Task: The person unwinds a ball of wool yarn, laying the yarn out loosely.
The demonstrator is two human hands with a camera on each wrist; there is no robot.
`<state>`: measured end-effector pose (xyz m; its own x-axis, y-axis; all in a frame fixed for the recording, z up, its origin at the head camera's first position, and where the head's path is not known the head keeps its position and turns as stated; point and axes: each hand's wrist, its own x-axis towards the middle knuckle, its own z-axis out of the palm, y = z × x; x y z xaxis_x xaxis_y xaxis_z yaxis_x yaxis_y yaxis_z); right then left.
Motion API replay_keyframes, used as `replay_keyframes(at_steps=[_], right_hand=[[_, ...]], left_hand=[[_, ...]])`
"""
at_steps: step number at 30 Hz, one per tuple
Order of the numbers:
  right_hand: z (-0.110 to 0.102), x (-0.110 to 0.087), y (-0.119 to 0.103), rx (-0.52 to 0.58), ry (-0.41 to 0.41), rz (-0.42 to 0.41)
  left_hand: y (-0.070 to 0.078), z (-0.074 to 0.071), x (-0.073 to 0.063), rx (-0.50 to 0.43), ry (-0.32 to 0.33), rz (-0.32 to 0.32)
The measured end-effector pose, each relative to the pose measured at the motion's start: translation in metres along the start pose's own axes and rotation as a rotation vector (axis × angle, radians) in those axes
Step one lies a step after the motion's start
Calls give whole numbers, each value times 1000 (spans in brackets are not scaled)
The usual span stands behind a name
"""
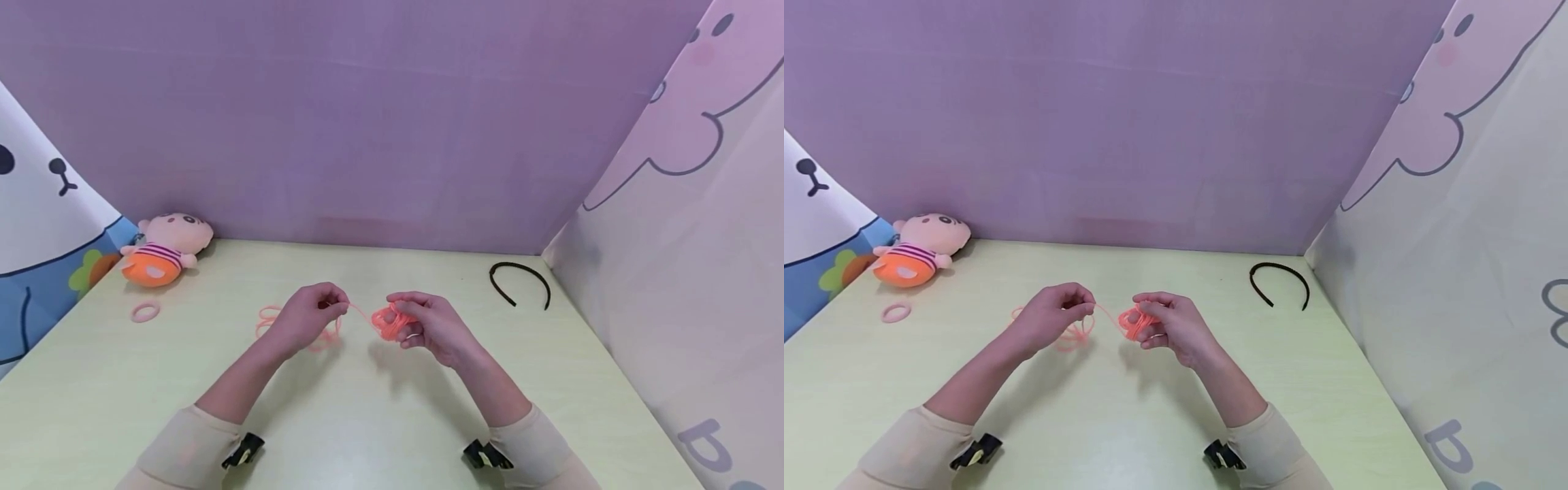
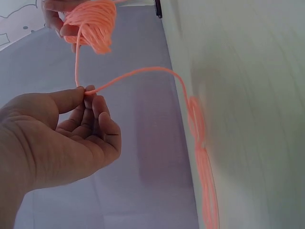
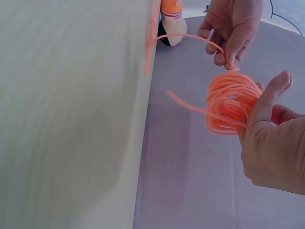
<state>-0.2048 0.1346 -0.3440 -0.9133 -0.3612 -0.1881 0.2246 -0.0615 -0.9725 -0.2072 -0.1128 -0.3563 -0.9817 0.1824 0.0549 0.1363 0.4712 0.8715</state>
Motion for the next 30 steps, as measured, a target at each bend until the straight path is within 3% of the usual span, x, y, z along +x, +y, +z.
replay_keyframes(at_steps=[7,18,30], right_hand=[[0,-1,0,7,-5,2],[0,-1,0,-5,-8,2],[0,-1,0,-11,-1,7]], left_hand=[[-5,-9,2,3,33,17],[-8,-24,4,-48,89,-44],[-8,-38,7,-100,225,-78]])
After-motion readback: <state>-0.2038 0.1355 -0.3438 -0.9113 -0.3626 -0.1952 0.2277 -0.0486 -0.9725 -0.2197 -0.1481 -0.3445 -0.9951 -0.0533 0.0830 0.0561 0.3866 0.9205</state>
